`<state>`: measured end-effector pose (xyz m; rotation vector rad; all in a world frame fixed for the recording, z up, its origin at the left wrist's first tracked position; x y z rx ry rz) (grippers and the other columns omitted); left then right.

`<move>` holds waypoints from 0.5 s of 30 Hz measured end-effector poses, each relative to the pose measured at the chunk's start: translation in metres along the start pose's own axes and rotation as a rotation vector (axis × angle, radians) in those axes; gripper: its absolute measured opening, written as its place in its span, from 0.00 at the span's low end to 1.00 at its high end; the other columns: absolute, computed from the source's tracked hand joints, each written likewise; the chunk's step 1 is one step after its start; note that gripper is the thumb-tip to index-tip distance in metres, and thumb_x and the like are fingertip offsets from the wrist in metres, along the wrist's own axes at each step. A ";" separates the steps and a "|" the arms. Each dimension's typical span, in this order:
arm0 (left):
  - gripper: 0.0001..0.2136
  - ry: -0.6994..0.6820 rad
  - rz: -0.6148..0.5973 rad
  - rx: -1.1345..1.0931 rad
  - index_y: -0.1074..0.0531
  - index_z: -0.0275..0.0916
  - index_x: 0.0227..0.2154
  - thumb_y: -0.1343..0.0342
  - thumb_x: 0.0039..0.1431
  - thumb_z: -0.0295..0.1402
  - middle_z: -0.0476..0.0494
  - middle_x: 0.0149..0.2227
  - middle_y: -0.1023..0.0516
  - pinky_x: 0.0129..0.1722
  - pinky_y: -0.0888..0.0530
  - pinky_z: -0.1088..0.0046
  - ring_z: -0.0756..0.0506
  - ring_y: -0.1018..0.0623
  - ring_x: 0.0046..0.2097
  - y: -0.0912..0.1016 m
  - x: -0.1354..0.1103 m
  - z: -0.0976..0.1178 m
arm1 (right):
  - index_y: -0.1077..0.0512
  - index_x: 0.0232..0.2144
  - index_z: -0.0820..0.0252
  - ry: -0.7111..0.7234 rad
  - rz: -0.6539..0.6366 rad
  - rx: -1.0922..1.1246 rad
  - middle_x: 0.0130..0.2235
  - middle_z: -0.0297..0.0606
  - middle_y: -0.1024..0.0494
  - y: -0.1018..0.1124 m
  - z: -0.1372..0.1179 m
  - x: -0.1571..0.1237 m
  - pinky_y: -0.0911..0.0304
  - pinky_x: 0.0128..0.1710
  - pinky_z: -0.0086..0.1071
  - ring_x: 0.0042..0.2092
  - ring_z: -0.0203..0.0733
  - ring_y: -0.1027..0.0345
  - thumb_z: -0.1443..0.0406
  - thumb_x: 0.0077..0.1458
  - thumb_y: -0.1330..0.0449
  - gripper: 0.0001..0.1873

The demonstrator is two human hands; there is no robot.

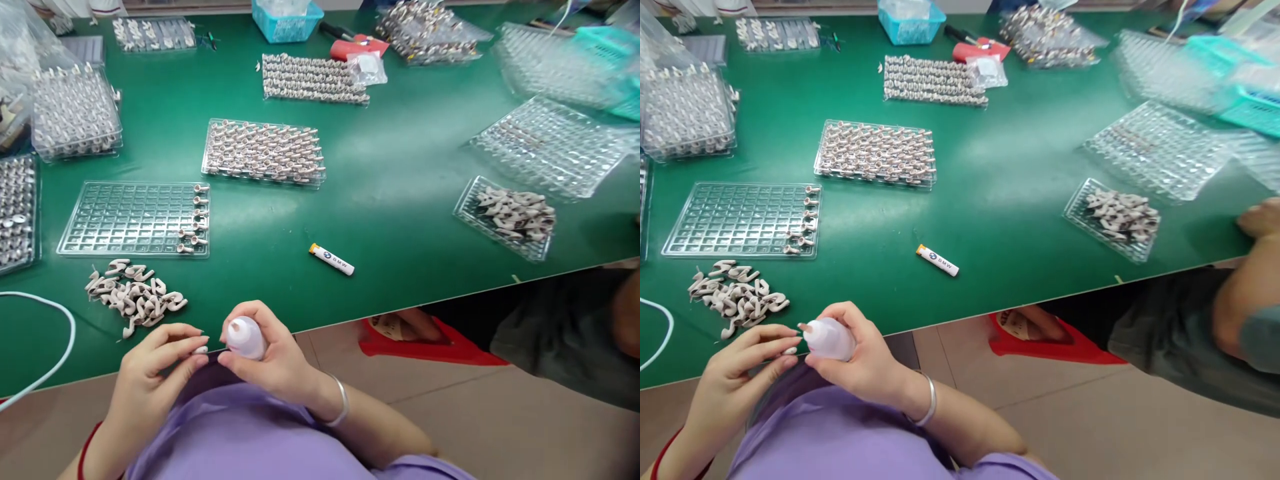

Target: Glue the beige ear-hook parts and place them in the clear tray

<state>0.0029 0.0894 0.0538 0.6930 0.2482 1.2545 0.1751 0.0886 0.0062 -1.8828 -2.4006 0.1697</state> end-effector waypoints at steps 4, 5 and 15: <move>0.11 -0.024 0.000 -0.006 0.20 0.47 0.40 0.41 0.59 0.26 0.48 0.37 0.19 0.35 0.22 0.81 0.50 0.19 0.35 -0.006 -0.012 0.002 | 0.35 0.40 0.55 0.023 -0.061 -0.003 0.36 0.33 0.28 -0.010 -0.002 0.004 0.35 0.32 0.28 0.33 0.35 0.33 0.65 0.47 0.32 0.18; 0.11 -0.034 0.011 0.005 0.21 0.47 0.41 0.41 0.59 0.26 0.47 0.37 0.19 0.35 0.22 0.80 0.50 0.19 0.35 -0.006 -0.013 0.002 | 0.34 0.40 0.55 0.020 -0.070 0.000 0.36 0.33 0.28 -0.011 -0.002 0.004 0.35 0.32 0.28 0.33 0.35 0.33 0.65 0.47 0.33 0.18; 0.15 -0.094 0.016 -0.005 0.22 0.48 0.44 0.42 0.58 0.23 0.48 0.36 0.22 0.32 0.23 0.82 0.51 0.20 0.34 -0.006 -0.015 0.007 | 0.35 0.38 0.55 0.022 -0.087 0.046 0.34 0.32 0.29 -0.010 -0.001 0.000 0.34 0.31 0.28 0.32 0.34 0.32 0.65 0.47 0.32 0.17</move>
Point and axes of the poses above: each hand's wrist, its own x-axis towards the middle knuckle, its own y-axis out of the back of the hand, z = x × y, the point moved 5 cm from there along x, towards the middle knuckle
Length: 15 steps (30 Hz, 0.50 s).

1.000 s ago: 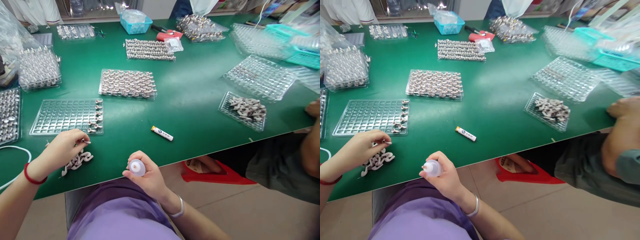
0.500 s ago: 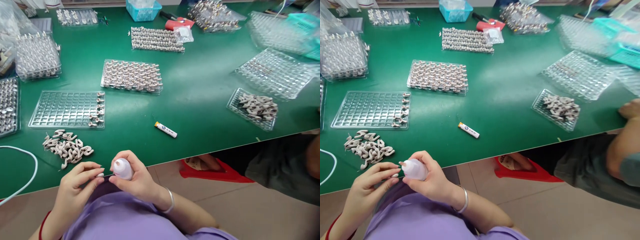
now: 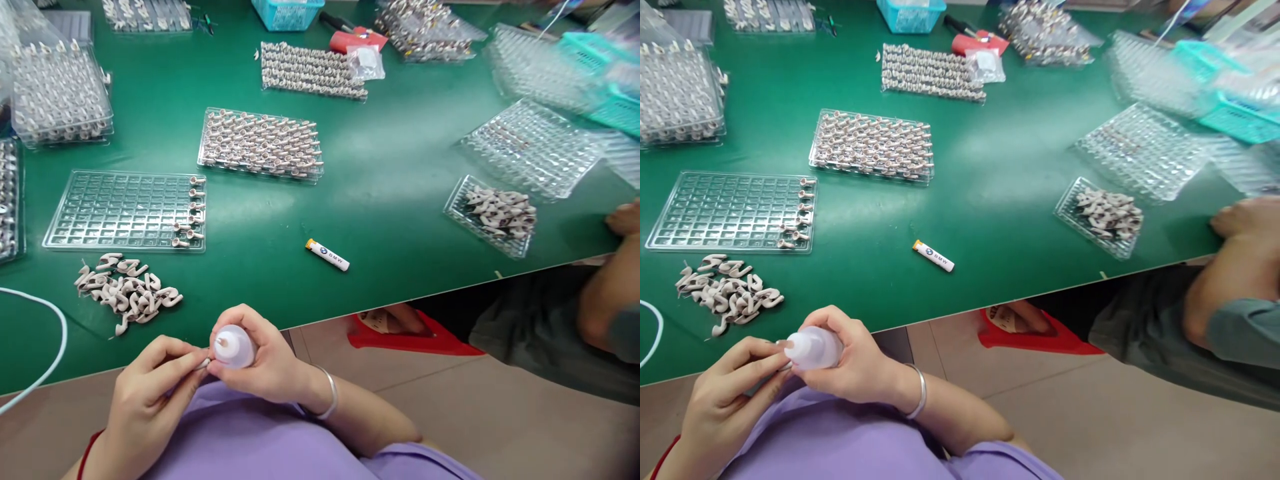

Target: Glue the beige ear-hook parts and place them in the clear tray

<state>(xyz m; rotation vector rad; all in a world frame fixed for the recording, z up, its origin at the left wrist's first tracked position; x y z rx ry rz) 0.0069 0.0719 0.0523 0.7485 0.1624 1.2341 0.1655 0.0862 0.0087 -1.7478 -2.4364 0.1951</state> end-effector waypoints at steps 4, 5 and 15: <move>0.17 0.009 -0.005 -0.033 0.22 0.50 0.45 0.43 0.58 0.22 0.49 0.35 0.21 0.33 0.22 0.80 0.50 0.20 0.34 0.000 0.001 0.001 | 0.35 0.39 0.55 -0.012 -0.004 0.033 0.34 0.33 0.28 -0.001 0.004 -0.001 0.33 0.31 0.29 0.32 0.35 0.31 0.64 0.48 0.32 0.18; 0.16 0.014 -0.003 -0.037 0.22 0.50 0.44 0.42 0.58 0.22 0.49 0.35 0.21 0.32 0.22 0.80 0.50 0.19 0.34 0.000 0.001 0.001 | 0.35 0.39 0.55 -0.016 -0.006 0.033 0.34 0.33 0.28 -0.001 0.004 -0.002 0.32 0.31 0.29 0.32 0.35 0.31 0.63 0.49 0.32 0.18; 0.10 -0.076 0.066 0.342 0.22 0.46 0.43 0.41 0.60 0.29 0.47 0.32 0.23 0.31 0.26 0.73 0.49 0.23 0.31 0.009 -0.005 -0.008 | 0.42 0.51 0.52 0.020 -0.050 -0.145 0.41 0.36 0.29 0.013 -0.002 -0.004 0.32 0.34 0.28 0.36 0.36 0.31 0.60 0.54 0.33 0.27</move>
Point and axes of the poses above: each hand's wrist, its own x-axis towards the middle knuckle, its own y-axis out of the back of the hand, z = x × y, the point moved 5 cm from there along x, towards the middle knuckle
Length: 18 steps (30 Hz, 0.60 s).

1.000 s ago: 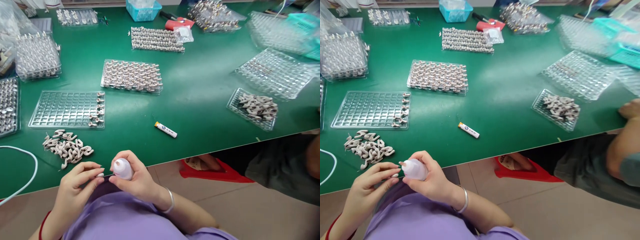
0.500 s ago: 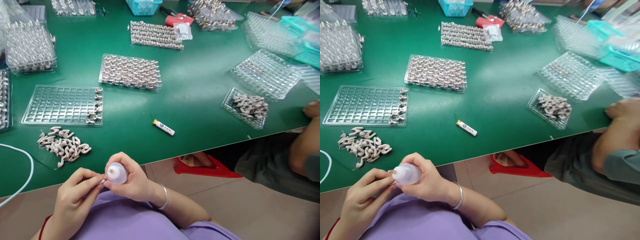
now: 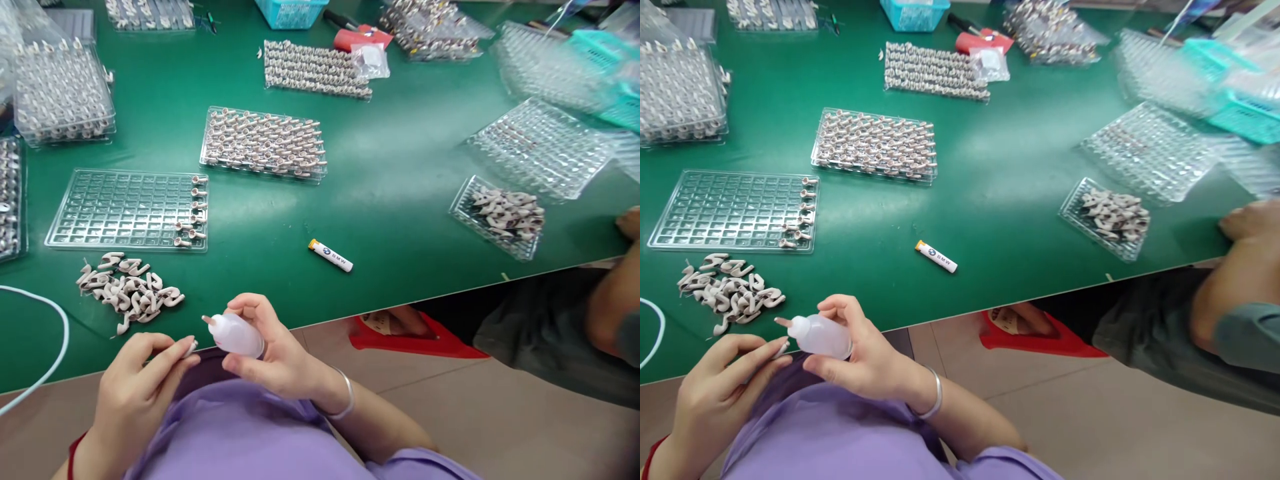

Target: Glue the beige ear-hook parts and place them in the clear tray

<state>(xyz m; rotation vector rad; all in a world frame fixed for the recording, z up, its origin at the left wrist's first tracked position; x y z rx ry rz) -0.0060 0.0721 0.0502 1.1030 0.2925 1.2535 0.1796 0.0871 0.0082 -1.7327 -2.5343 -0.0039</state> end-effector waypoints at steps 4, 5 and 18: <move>0.09 -0.058 -0.010 0.236 0.23 0.41 0.42 0.40 0.59 0.29 0.45 0.31 0.24 0.34 0.28 0.69 0.47 0.25 0.31 -0.001 -0.007 -0.009 | 0.40 0.53 0.50 0.177 0.123 -0.308 0.43 0.37 0.25 0.009 -0.002 -0.010 0.31 0.36 0.31 0.37 0.38 0.29 0.66 0.56 0.36 0.25; 0.09 -0.060 -0.020 0.251 0.23 0.40 0.43 0.40 0.59 0.28 0.45 0.31 0.24 0.35 0.29 0.69 0.46 0.25 0.31 -0.003 -0.008 -0.011 | 0.39 0.53 0.49 0.241 0.146 -0.379 0.43 0.38 0.24 0.009 -0.004 -0.012 0.31 0.36 0.32 0.37 0.39 0.28 0.66 0.55 0.35 0.26; 0.07 -0.035 -0.020 0.209 0.24 0.37 0.41 0.39 0.59 0.28 0.45 0.32 0.25 0.35 0.29 0.69 0.48 0.26 0.31 -0.009 -0.009 -0.015 | 0.37 0.57 0.53 0.436 0.092 -0.603 0.36 0.39 0.19 0.004 -0.008 -0.017 0.32 0.30 0.35 0.29 0.41 0.32 0.66 0.53 0.36 0.29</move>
Point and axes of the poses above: each hand's wrist, its own x-axis towards the middle knuckle, its own y-axis out of the back of the hand, z = x × y, the point moved 5 cm from there along x, towards the middle knuckle
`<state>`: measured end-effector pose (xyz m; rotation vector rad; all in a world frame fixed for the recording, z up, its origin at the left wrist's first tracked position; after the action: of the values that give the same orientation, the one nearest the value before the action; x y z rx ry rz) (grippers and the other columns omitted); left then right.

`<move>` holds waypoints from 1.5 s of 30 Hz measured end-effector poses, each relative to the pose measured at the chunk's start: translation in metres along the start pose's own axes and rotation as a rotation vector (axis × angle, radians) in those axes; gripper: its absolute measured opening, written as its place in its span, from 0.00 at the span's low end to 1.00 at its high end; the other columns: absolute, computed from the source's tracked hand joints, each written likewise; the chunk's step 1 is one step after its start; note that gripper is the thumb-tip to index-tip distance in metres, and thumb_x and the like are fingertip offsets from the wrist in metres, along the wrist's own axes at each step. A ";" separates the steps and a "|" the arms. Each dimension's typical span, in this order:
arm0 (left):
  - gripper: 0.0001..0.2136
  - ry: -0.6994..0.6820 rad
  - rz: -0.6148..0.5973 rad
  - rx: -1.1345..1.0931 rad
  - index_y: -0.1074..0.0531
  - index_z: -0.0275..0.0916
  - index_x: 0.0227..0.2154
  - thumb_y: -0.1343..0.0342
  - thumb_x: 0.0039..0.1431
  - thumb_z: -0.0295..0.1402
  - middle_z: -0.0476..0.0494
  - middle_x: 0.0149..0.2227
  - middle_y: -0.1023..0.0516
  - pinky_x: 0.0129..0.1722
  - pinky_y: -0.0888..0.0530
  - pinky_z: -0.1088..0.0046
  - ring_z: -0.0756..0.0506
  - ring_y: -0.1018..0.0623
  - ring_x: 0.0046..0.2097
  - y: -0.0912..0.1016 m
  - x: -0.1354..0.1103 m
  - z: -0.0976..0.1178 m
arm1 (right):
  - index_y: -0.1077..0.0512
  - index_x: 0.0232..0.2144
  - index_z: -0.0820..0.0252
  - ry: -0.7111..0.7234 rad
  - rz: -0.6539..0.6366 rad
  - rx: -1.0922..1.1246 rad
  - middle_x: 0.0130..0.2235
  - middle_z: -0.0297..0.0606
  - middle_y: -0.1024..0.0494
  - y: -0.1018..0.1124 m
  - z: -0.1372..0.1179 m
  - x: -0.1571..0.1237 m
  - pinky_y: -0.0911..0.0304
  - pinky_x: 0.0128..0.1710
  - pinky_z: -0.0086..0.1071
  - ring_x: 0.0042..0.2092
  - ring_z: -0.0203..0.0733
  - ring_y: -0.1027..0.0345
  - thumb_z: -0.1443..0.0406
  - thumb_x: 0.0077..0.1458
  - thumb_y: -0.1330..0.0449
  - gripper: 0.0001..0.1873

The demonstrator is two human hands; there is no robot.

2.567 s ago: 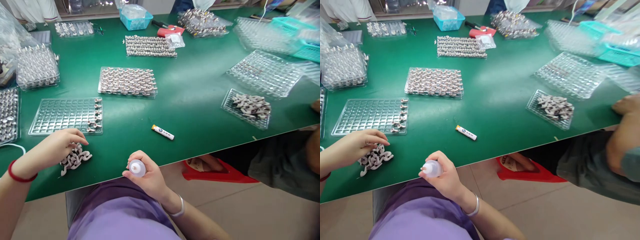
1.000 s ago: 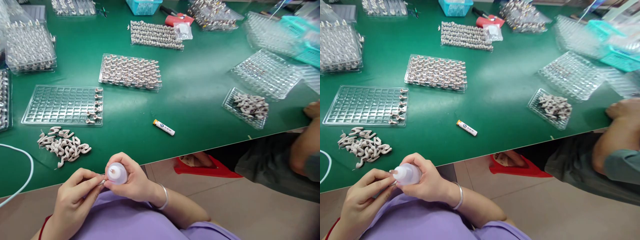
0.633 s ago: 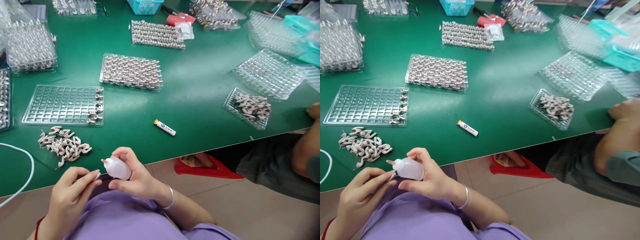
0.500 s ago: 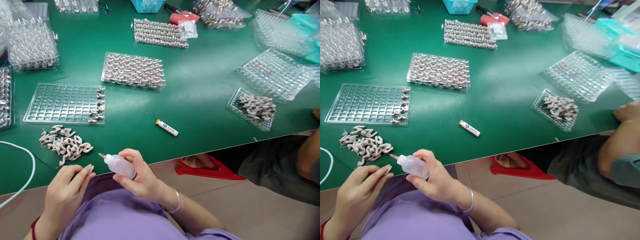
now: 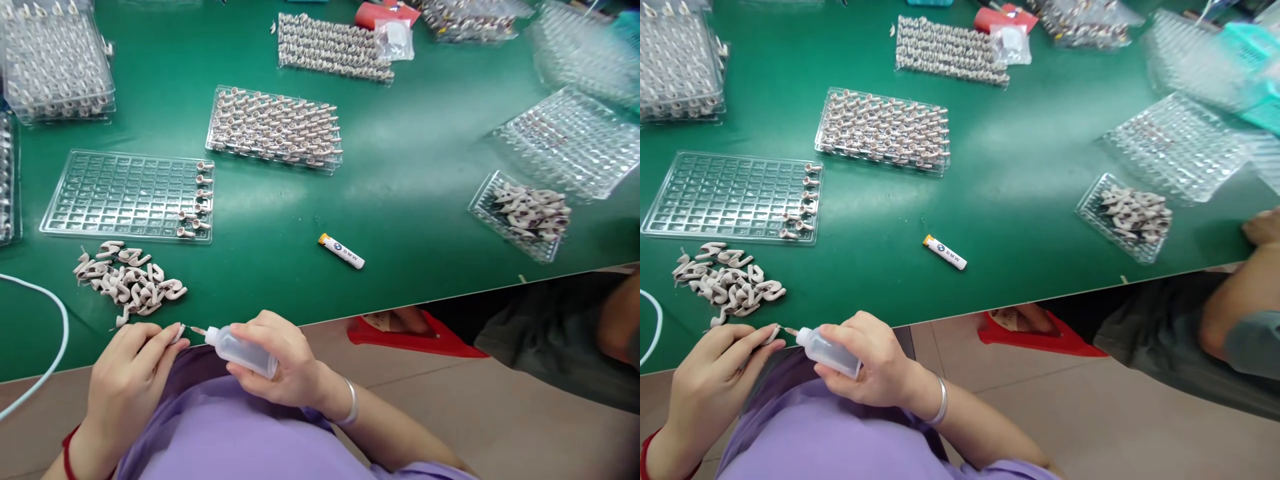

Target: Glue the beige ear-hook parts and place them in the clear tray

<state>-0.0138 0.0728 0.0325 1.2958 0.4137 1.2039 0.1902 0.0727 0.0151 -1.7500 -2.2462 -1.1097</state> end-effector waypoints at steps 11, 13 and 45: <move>0.07 -0.011 0.026 0.005 0.23 0.35 0.40 0.38 0.59 0.28 0.46 0.32 0.25 0.34 0.29 0.70 0.48 0.26 0.31 0.002 0.001 0.002 | 0.36 0.54 0.57 0.016 0.002 0.004 0.34 0.39 0.20 -0.001 -0.001 0.000 0.33 0.30 0.34 0.29 0.40 0.33 0.66 0.54 0.37 0.25; 0.07 -0.011 0.024 0.004 0.23 0.35 0.40 0.38 0.58 0.28 0.45 0.32 0.25 0.35 0.29 0.70 0.48 0.26 0.31 0.002 0.001 0.002 | 0.36 0.54 0.57 0.018 0.003 0.005 0.34 0.38 0.21 -0.001 -0.001 0.000 0.33 0.30 0.34 0.29 0.40 0.34 0.66 0.54 0.38 0.24; 0.17 0.827 -0.400 -0.832 0.19 0.39 0.25 0.44 0.57 0.46 0.41 0.29 0.20 0.29 0.26 0.75 0.45 0.22 0.30 -0.029 -0.034 0.013 | 0.34 0.50 0.57 -0.007 0.157 0.008 0.37 0.40 0.27 -0.020 -0.012 -0.010 0.31 0.32 0.33 0.35 0.41 0.31 0.71 0.55 0.40 0.19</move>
<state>-0.0035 0.0428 -0.0011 -0.0403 0.6259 1.3078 0.1718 0.0561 0.0097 -1.8919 -2.0706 -1.0634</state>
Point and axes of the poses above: each hand's wrist, its own x-axis towards the middle knuckle, its own y-axis out of the back of the hand, z = x × y, the point moved 5 cm from there along x, towards the middle knuckle
